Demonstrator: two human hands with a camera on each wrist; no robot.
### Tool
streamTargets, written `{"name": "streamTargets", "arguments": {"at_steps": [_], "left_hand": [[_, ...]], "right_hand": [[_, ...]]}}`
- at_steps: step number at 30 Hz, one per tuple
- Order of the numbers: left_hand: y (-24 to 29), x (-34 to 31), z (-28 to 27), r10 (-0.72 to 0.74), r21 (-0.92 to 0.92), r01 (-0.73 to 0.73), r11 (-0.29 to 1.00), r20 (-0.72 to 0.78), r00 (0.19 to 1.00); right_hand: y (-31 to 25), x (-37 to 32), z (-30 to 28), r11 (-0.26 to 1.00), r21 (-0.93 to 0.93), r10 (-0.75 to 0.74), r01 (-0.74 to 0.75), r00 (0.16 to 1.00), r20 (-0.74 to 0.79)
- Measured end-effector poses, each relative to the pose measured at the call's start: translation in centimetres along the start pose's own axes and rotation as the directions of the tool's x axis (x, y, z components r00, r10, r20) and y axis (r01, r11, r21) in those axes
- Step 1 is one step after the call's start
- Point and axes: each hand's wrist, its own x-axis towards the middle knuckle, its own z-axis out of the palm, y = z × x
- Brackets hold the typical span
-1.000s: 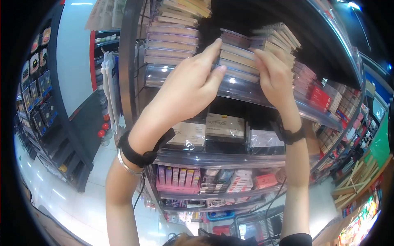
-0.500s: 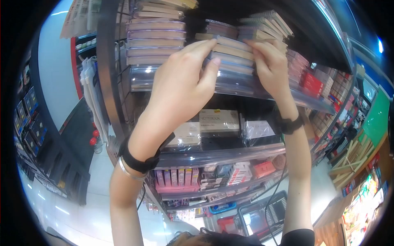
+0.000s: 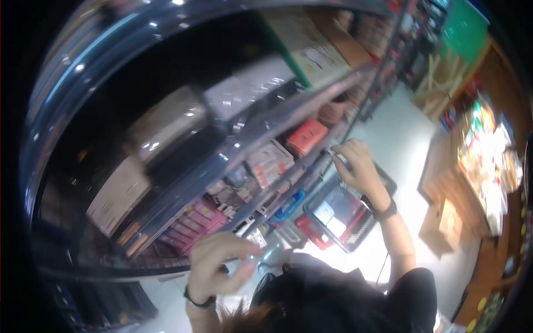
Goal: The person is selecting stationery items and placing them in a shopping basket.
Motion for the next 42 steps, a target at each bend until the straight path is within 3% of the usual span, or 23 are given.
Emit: {"name": "streamTargets", "arguments": {"at_steps": [1,2,4,7,8,10,12,14,15,16,21,24,25,28,29,32,34,37,40,41,42], "left_hand": [[-3.1,-0.8,2.1,-0.231,-0.033,0.237,0.971,0.125,0.965],[-6.1,-1.9,5.2,-0.462,-0.208,0.471,0.857,0.096,0.882],[-11.7,-4.7,9.5,-0.484,0.025,0.489,0.872,0.189,0.854],[-16.4,-9.5,14.1,-0.618,-0.039,0.680,0.732,0.382,0.687],[-16.9,-10.2,15.4,-0.646,-0.051,0.726,0.686,0.417,0.640],[-17.3,-10.2,17.7,-0.688,-0.030,0.781,0.624,0.453,0.567],[-17.4,-9.3,19.5,-0.718,0.031,0.794,0.607,0.450,0.531],[-17.8,-8.5,20.8,-0.727,0.047,0.791,0.610,0.429,0.536],[-17.8,-8.0,21.2,-0.741,0.061,0.798,0.600,0.419,0.525],[-17.9,-7.6,21.5,-0.753,0.074,0.803,0.591,0.406,0.517],[-17.7,-8.7,21.7,-0.877,0.142,0.880,0.452,0.250,0.410],[-17.1,-10.2,21.7,-0.909,0.179,0.901,0.395,0.215,0.356],[-16.9,-10.6,21.8,-0.913,0.172,0.908,0.382,0.223,0.342],[-16.2,-11.2,22.3,-0.912,0.157,0.912,0.379,0.231,0.340],[-16.1,-11.1,22.5,-0.911,0.162,0.910,0.381,0.232,0.340],[-16.2,-10.9,23.0,-0.902,0.177,0.897,0.406,0.235,0.362],[-16.2,-10.8,23.1,-0.890,0.179,0.885,0.430,0.248,0.382],[-16.1,-10.7,22.4,-0.875,0.139,0.888,0.439,0.291,0.387],[-17.0,-12.0,21.0,-0.851,-0.055,0.907,0.418,0.327,0.412],[-17.2,-12.2,20.3,-0.848,-0.026,0.899,0.437,0.321,0.421],[-17.1,-12.0,19.6,-0.843,0.000,0.885,0.465,0.306,0.443]], "right_hand": [[3.6,-3.9,2.0,0.957,0.103,0.257,-0.271,0.957,0.130],[6.9,-8.3,3.9,0.832,0.174,0.474,-0.527,0.837,0.271],[12.2,-16.9,6.6,0.671,-0.081,0.647,-0.737,0.528,0.550],[16.6,-28.5,11.0,0.730,-0.263,0.567,-0.630,0.344,0.749],[18.9,-33.3,13.6,0.694,-0.183,0.478,-0.697,0.255,0.841],[18.7,-37.4,16.2,0.505,0.029,0.528,-0.863,0.335,0.780],[21.3,-40.5,22.9,0.841,0.007,0.198,-0.540,0.320,0.927],[20.6,-41.0,24.0,0.439,-0.266,0.494,-0.859,-0.017,0.869],[20.7,-41.3,25.2,0.517,-0.304,0.436,-0.800,-0.058,0.898],[20.3,-41.6,25.7,0.557,-0.305,0.444,-0.773,-0.033,0.896],[19.7,-49.3,34.9,0.414,-0.390,0.579,-0.823,-0.093,0.810],[17.7,-44.4,31.5,0.179,-0.557,0.611,-0.811,-0.352,0.709],[17.0,-45.2,32.3,0.323,-0.539,0.659,-0.778,-0.223,0.718],[16.9,-41.5,29.3,0.355,-0.519,0.628,-0.777,-0.212,0.748],[16.3,-40.9,28.8,0.384,-0.549,0.724,-0.742,-0.127,0.678],[17.9,-41.8,29.1,0.491,-0.578,0.658,-0.652,-0.157,0.736],[17.7,-41.5,28.1,0.457,-0.514,0.652,-0.726,-0.119,0.749],[18.3,-40.8,27.4,0.436,-0.276,0.458,-0.857,-0.053,0.888],[18.4,-39.7,26.4,0.441,-0.323,0.529,-0.837,-0.048,0.847],[18.8,-39.2,25.6,0.537,-0.187,0.443,-0.823,0.087,0.892],[19.3,-40.0,25.8,0.610,-0.131,0.489,-0.781,0.241,0.838]]}}
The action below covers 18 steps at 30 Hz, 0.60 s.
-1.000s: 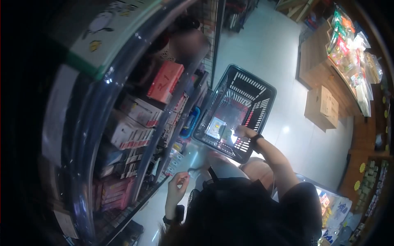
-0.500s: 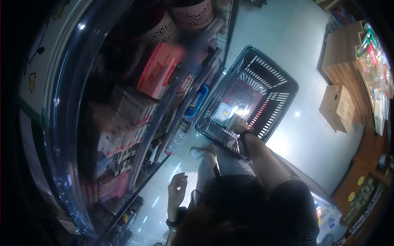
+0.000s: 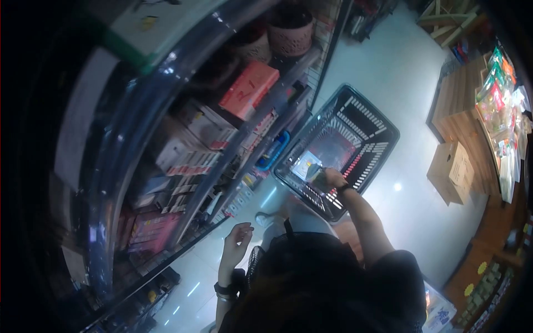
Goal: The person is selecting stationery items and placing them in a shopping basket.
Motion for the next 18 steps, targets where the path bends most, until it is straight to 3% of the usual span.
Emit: {"name": "streamTargets", "arguments": {"at_steps": [2,4,6,8,10,11,12,14,16,18], "left_hand": [[0.6,0.0,-1.1,0.054,0.062,-0.052,0.997,-0.042,0.998],[1.6,0.3,-2.0,0.141,0.090,-0.138,0.986,-0.028,0.990],[3.2,0.4,-2.0,0.243,0.076,-0.239,0.968,-0.047,0.969],[6.3,0.0,-1.5,0.338,0.061,-0.335,0.940,-0.041,0.940],[8.7,-0.4,-1.2,0.478,0.087,-0.474,0.876,-0.041,0.877],[9.7,-1.0,-1.2,0.486,0.036,-0.487,0.873,0.021,0.874],[10.7,-1.6,-1.4,0.495,-0.013,-0.496,0.868,0.082,0.865],[11.2,-2.6,-2.4,0.452,-0.037,-0.458,0.888,0.257,0.854],[13.9,-5.4,-4.8,0.140,-0.068,-0.122,0.990,0.482,0.865],[11.4,-6.8,-5.6,0.251,-0.169,-0.210,0.963,0.285,0.925]], "right_hand": [[-3.2,-3.0,-4.4,0.989,0.089,-0.113,0.122,0.988,-0.103],[-9.8,-7.6,-9.2,0.989,-0.093,-0.142,0.117,0.930,-0.340],[-16.2,-13.0,-14.6,0.967,-0.140,-0.251,0.213,0.897,-0.363],[-20.3,-16.6,-17.3,0.912,-0.014,-0.384,0.409,0.843,-0.376],[-25.1,-19.5,-19.4,0.804,0.124,-0.531,0.582,0.795,-0.292],[-27.1,-20.3,-19.9,0.738,0.092,-0.631,0.669,0.731,-0.260],[-29.9,-21.6,-20.5,0.735,0.121,-0.641,0.667,0.742,-0.197],[-33.8,-22.2,-20.2,0.642,0.172,-0.724,0.747,0.665,-0.182],[-37.4,-22.9,-20.1,0.588,0.234,-0.758,0.774,0.628,-0.174],[-40.2,-22.4,-19.1,0.516,0.166,-0.779,0.840,0.541,-0.318]]}}
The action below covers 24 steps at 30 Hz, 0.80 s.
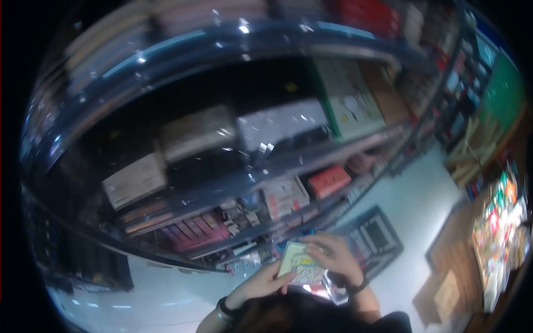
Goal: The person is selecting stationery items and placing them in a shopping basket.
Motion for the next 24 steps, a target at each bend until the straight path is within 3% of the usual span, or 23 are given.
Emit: {"name": "streamTargets", "arguments": {"at_steps": [1,2,4,7,9,13,15,16,18,21,22,24], "left_hand": [[0.4,-1.4,-0.3,0.073,-0.118,-0.085,0.989,-0.103,0.992],[1.2,-2.8,-1.0,0.150,-0.054,-0.165,0.985,-0.209,0.966],[2.4,-5.8,-2.2,0.260,0.025,-0.271,0.962,-0.382,0.887],[6.1,-10.4,-2.5,0.335,0.060,-0.386,0.921,-0.630,0.701],[7.1,-12.7,-3.0,0.466,0.227,-0.426,0.876,-0.627,0.624],[12.2,-15.9,-4.0,0.694,0.417,-0.565,0.712,-0.537,0.479],[15.3,-17.1,-4.9,0.782,0.495,-0.613,0.616,-0.478,0.399],[17.1,-17.6,-5.3,0.810,0.535,-0.613,0.582,-0.453,0.374],[20.6,-18.0,-7.0,0.909,0.697,-0.590,0.408,-0.369,0.193],[24.9,-19.0,-8.6,0.881,0.733,-0.506,0.454,-0.454,0.132],[25.9,-18.9,-9.4,0.894,0.789,-0.449,0.419,-0.445,0.052],[27.7,-18.2,-11.4,0.924,0.898,-0.322,0.301,-0.358,-0.136]], "right_hand": [[-0.7,1.0,0.9,0.995,-0.043,-0.091,0.088,0.994,-0.055],[-1.7,2.0,1.7,0.981,-0.082,-0.184,0.176,0.977,-0.105],[-3.5,3.2,2.6,0.909,-0.158,-0.391,0.385,0.921,-0.007],[-7.2,4.8,4.7,0.715,-0.245,-0.638,0.655,0.754,0.154],[-8.9,5.8,6.0,0.513,-0.374,-0.758,0.773,0.612,0.225],[-12.8,10.8,5.6,0.134,-0.447,-0.957,0.884,0.233,0.175],[-15.8,13.1,4.5,0.090,-0.453,-0.973,0.887,0.175,0.150],[-17.2,14.6,4.2,0.029,-0.485,-0.987,0.874,0.101,0.122],[-20.7,17.2,3.3,0.019,-0.490,-0.996,0.872,0.061,0.070],[-25.5,21.3,2.1,0.001,-0.526,-1.000,0.850,-0.013,-0.023],[-26.5,22.4,1.7,0.033,-0.576,-0.997,0.817,-0.013,-0.076],[-28.3,25.2,0.6,-0.028,-0.612,-0.988,0.790,-0.114,-0.102]]}}
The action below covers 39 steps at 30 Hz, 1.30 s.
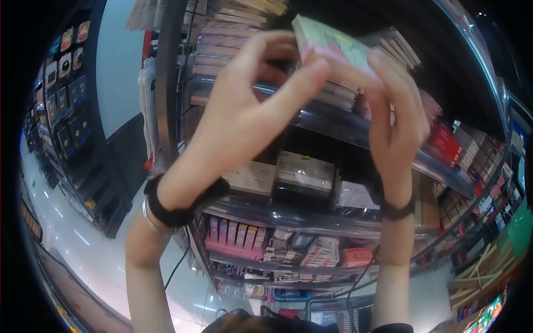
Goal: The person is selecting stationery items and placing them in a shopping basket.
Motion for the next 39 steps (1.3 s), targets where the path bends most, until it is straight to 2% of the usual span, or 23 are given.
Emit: {"name": "streamTargets", "arguments": {"at_steps": [2,3,6,7,10,12,13,16,19,22,25,28,29,31,32,33,34,35,36,37,38,39], "left_hand": [[-1.1,1.8,-0.1,0.121,0.243,-0.104,0.964,-0.058,0.991],[-1.5,2.5,-0.3,0.142,0.266,-0.121,0.956,-0.062,0.988],[-2.8,3.4,-0.6,0.176,0.328,-0.149,0.933,-0.055,0.983],[-2.9,3.4,-0.5,0.167,0.345,-0.145,0.927,-0.036,0.985],[-3.3,3.0,0.0,0.214,0.422,-0.204,0.883,0.023,0.976],[-3.6,2.8,0.3,0.235,0.463,-0.231,0.856,0.050,0.971],[-3.3,2.6,0.3,0.203,0.482,-0.207,0.851,0.062,0.977],[-3.3,2.3,0.6,0.234,0.517,-0.222,0.826,0.043,0.971],[-2.3,1.7,0.6,0.234,0.578,-0.256,0.774,0.115,0.965],[-3.2,1.7,0.5,0.227,0.673,-0.310,0.672,0.211,0.951],[-3.4,1.6,1.0,0.231,0.684,-0.297,0.666,0.190,0.954],[-2.4,0.9,1.1,0.321,0.738,-0.350,0.577,0.189,0.928],[-1.3,0.4,1.0,0.321,0.704,-0.371,0.606,0.210,0.923],[0.3,-2.0,1.2,0.314,0.622,-0.337,0.707,0.151,0.937],[0.2,-3.6,1.8,0.327,0.515,-0.336,0.789,0.112,0.939],[0.6,-5.5,2.0,0.315,0.455,-0.307,0.836,0.061,0.947],[0.0,-8.1,3.3,0.291,0.216,-0.281,0.935,-0.015,0.957],[-0.6,-10.8,4.7,0.265,-0.043,-0.270,0.962,-0.091,0.960],[-0.7,-12.5,3.9,0.312,-0.032,-0.311,0.950,0.150,0.938],[-0.8,-14.4,5.5,0.226,-0.124,-0.201,0.972,0.239,0.944],[-0.2,-16.1,6.7,-0.031,-0.103,0.085,0.991,0.443,0.896],[-1.3,-17.6,8.7,-0.183,-0.100,0.309,0.946,0.622,0.761]], "right_hand": [[2.3,0.8,0.6,1.000,-0.014,-0.006,0.006,0.999,0.042],[3.0,0.8,0.8,1.000,-0.021,-0.006,0.007,0.998,0.063],[3.8,0.2,1.0,0.970,0.084,0.205,-0.227,0.955,0.213],[4.0,-0.1,1.3,0.963,0.146,0.194,-0.228,0.957,0.215],[4.8,-0.4,1.5,0.986,0.071,0.132,-0.153,0.960,0.246],[4.8,-0.4,1.7,0.986,0.074,0.130,-0.149,0.968,0.216],[4.8,-0.5,1.8,0.986,0.075,0.131,-0.149,0.970,0.203],[3.9,-0.1,1.5,0.966,0.064,0.226,-0.252,0.936,0.270],[4.2,-0.2,1.4,0.979,0.030,0.181,-0.202,0.927,0.329],[4.6,-0.3,0.9,0.964,0.084,0.193,-0.251,0.884,0.426],[3.6,-0.9,-0.9,0.947,0.123,0.218,-0.298,0.873,0.436],[0.8,-1.7,-5.8,0.968,0.019,0.226,-0.252,0.895,0.385],[-0.3,-2.8,-7.9,0.973,-0.041,0.225,-0.228,0.890,0.397],[-3.0,-6.1,-12.0,0.979,-0.109,0.201,-0.170,0.885,0.420],[-4.7,-8.4,-13.9,0.983,-0.120,0.180,-0.141,0.883,0.434],[-6.4,-10.7,-16.2,0.981,-0.104,0.192,-0.162,0.805,0.562],[-8.1,-12.9,-18.1,0.976,-0.092,0.206,-0.197,0.706,0.678],[-9.5,-15.6,-19.2,0.921,-0.141,0.354,-0.364,0.623,0.698],[-11.0,-18.8,-20.2,0.832,-0.194,0.488,-0.520,0.517,0.704],[-12.5,-23.0,-21.5,0.647,-0.268,0.677,-0.714,0.375,0.634],[-14.4,-27.6,-23.2,0.412,-0.312,0.820,-0.856,0.200,0.536],[-16.9,-32.7,-25.3,0.165,-0.409,0.886,-0.898,-0.047,0.462]]}}
